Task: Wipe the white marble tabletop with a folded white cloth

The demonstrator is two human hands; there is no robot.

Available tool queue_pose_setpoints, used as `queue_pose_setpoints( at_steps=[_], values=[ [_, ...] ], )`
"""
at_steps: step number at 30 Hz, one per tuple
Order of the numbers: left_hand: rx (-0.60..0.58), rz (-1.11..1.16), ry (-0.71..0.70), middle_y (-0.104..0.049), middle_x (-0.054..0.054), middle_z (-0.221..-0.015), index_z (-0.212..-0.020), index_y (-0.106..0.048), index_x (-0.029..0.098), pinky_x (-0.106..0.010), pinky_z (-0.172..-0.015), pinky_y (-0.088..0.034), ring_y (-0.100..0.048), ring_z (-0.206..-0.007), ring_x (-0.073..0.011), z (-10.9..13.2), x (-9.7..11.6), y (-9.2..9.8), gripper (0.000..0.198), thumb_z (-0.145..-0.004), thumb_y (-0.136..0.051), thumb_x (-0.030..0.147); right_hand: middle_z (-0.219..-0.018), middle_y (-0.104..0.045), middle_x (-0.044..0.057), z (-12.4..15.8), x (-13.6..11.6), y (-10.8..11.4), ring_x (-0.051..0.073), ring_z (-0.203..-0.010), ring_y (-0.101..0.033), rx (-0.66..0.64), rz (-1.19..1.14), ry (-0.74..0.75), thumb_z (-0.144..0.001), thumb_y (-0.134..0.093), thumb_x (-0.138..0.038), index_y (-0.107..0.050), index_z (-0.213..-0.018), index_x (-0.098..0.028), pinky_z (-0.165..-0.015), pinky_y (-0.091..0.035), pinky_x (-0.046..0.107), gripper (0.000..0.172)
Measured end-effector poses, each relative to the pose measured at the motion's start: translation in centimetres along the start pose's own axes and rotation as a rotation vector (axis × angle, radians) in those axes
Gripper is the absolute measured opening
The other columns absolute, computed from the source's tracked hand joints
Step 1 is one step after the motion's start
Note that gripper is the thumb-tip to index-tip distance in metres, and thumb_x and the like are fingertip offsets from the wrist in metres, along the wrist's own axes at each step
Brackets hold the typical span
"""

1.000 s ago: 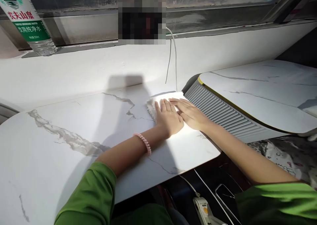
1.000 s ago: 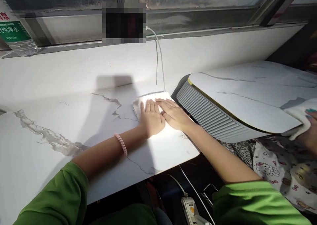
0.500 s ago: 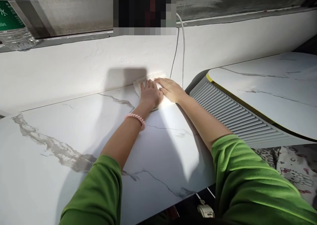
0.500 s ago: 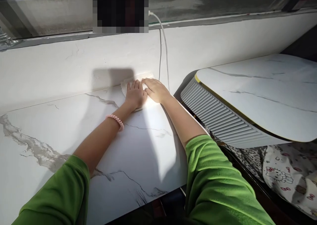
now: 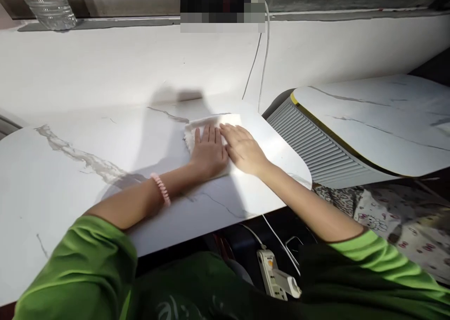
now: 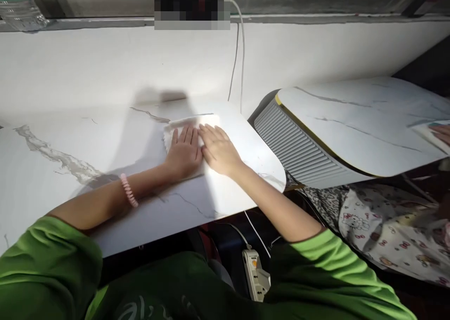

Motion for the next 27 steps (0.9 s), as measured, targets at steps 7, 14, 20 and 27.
queue_pose_setpoints(
  at_steps=[7,14,20,27],
  values=[
    [0.046,-0.039,-0.107,-0.029,-0.023,-0.155,-0.146,-0.032,-0.003,-0.054,-0.120,-0.011,-0.022,-0.146,-0.0344,8.8,0.1,-0.2,0.062,-0.096,-0.029,0.032,-0.150,-0.043,0.016,5.9,-7.5,1.4,0.031,-0.142,-0.033,0.013,-0.070,0.045,-0.087,-0.039,-0.021,-0.037,-0.146,-0.010,-0.116,-0.027,0.057,0.060],
    [-0.005,-0.001,-0.059,-0.026,-0.023,-0.156,-0.148,-0.030,-0.004,-0.050,-0.121,-0.006,-0.019,-0.147,-0.0335,6.9,-1.6,0.2,0.063,-0.095,-0.030,0.030,-0.144,-0.051,0.015,2.8,-6.4,0.0,0.030,-0.137,-0.042,0.043,-0.092,0.047,-0.081,-0.041,-0.019,-0.046,-0.137,-0.012,-0.115,-0.030,0.055,0.056],
    [0.005,0.020,-0.041,-0.025,-0.017,-0.158,-0.151,-0.027,0.002,-0.052,-0.120,-0.005,-0.017,-0.148,-0.0322,-1.0,-7.3,0.3,0.061,-0.096,-0.028,0.030,-0.141,-0.053,0.016,-5.8,-3.0,-2.7,0.029,-0.135,-0.042,0.058,-0.053,0.027,-0.081,-0.039,-0.017,-0.048,-0.133,-0.009,-0.114,-0.030,0.050,0.054],
    [0.032,-0.020,0.026,-0.028,-0.014,-0.158,-0.151,-0.029,0.005,-0.045,-0.122,-0.008,-0.020,-0.148,-0.0244,-8.4,-12.7,1.4,0.057,-0.098,-0.028,0.025,-0.137,-0.057,0.015,-15.1,-0.3,-5.1,0.028,-0.127,-0.049,0.080,-0.073,-0.038,-0.086,-0.033,-0.017,-0.051,-0.128,-0.012,-0.110,-0.033,0.048,0.047]
  ],
)
Point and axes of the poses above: each hand's wrist, its own z-axis away from the middle knuckle, its own y-axis out of the back of the hand, x = y × z, the point moved 1 cm from there along -z, towards the middle knuckle
